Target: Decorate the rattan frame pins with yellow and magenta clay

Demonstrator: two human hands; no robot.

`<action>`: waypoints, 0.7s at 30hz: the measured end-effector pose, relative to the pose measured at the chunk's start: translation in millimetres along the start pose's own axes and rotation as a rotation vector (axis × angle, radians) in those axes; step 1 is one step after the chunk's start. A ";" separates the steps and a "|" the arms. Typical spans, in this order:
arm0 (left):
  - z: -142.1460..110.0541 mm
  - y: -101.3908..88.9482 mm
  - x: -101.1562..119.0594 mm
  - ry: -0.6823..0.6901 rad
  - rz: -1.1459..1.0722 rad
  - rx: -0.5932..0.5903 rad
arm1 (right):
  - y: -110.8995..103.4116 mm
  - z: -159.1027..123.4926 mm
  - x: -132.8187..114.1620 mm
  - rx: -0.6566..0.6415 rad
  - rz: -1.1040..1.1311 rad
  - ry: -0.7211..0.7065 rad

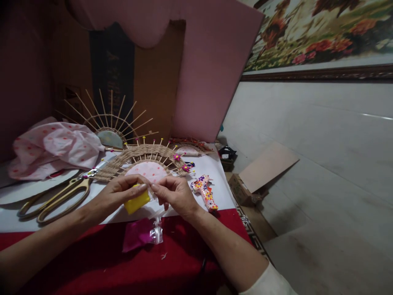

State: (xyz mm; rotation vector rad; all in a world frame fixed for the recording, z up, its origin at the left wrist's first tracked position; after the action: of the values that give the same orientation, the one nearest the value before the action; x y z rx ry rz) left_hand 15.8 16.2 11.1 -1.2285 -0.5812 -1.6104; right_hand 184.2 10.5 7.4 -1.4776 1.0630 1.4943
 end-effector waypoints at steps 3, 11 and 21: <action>-0.4 -0.3 0.9 -0.007 0.028 -0.017 | 0.7 0.8 2.7 -0.013 0.003 0.038; -1.6 -0.2 -0.2 0.014 0.062 -0.037 | 2.3 -0.8 2.8 -0.042 0.003 0.072; 8.3 -34.9 -3.0 -0.106 0.253 0.315 | -4.0 1.2 1.4 0.157 -0.021 -0.021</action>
State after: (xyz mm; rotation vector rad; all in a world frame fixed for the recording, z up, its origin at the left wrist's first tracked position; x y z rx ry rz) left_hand -12.0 38.0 17.9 -1.1058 -0.6875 -1.1976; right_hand 187.4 13.0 5.9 -1.3575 1.1223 1.3763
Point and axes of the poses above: each hand's wrist, its own z-axis towards the middle knuckle, its own y-axis out of the palm, x = y × z, the point moved 2 cm from there along z, towards the middle knuckle, and after that the axes turned 11 degrees about y, right-handed, at the moved point
